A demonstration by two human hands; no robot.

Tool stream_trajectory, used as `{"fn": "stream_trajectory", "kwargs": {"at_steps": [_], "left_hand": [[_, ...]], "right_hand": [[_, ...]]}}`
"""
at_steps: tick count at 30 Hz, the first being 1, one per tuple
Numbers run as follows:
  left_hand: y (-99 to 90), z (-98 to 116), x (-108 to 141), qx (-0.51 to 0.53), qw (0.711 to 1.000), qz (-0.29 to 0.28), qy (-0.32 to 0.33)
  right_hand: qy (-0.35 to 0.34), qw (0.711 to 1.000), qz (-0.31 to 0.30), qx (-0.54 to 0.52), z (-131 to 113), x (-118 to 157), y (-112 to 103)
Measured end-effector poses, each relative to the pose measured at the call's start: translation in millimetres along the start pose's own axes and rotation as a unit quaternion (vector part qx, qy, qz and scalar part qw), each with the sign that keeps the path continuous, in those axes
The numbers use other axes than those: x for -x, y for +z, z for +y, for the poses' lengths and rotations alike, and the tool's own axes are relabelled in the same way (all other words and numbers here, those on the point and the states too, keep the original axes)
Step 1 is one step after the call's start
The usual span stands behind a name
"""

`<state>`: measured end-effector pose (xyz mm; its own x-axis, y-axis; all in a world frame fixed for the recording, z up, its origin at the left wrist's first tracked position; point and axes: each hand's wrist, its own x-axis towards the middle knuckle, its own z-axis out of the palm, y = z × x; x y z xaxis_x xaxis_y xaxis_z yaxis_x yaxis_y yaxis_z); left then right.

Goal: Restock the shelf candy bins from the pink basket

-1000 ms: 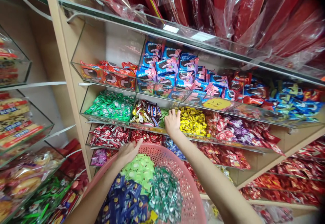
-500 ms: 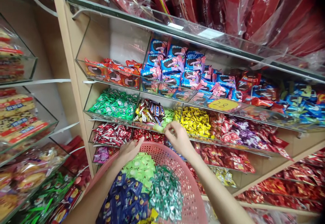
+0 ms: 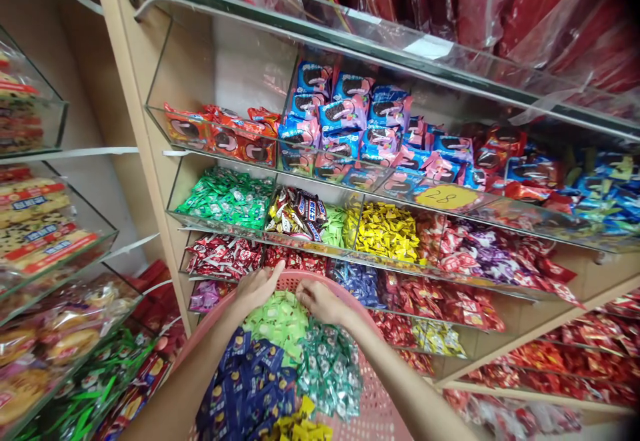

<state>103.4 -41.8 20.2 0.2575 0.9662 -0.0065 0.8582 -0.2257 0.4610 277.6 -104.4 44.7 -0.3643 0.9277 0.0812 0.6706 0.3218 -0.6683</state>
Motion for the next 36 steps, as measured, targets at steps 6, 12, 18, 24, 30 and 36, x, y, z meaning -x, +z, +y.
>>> {"fn": "stream_trajectory", "kwargs": {"at_steps": [6, 12, 18, 24, 30, 36], "left_hand": [[3.2, 0.3, -1.3, -0.013, 1.000, 0.003, -0.003], [2.2, -1.3, -1.1, -0.011, 1.000, 0.001, -0.010], [-0.8, -1.3, 0.0, -0.008, 1.000, -0.003, -0.016], [0.5, 4.7, -1.7, -0.014, 1.000, -0.012, -0.018], [3.1, 11.3, -3.9, -0.015, 1.000, -0.022, -0.007], [4.1, 9.2, -3.5, -0.018, 1.000, -0.009, -0.021]], "right_hand": [[0.027, 0.991, -0.126, 0.047, 1.1, -30.2, 29.2], [0.073, 0.986, -0.020, 0.145, -4.3, -44.6, 42.4], [0.058, 0.977, -0.040, 0.200, -1.6, 2.3, 34.5], [0.057, 0.960, -0.118, 0.246, 13.5, 43.1, 35.9], [0.079, 0.950, -0.087, 0.288, 21.0, 46.4, 47.9], [0.090, 0.917, -0.092, 0.378, 11.1, 44.4, 75.6]]}}
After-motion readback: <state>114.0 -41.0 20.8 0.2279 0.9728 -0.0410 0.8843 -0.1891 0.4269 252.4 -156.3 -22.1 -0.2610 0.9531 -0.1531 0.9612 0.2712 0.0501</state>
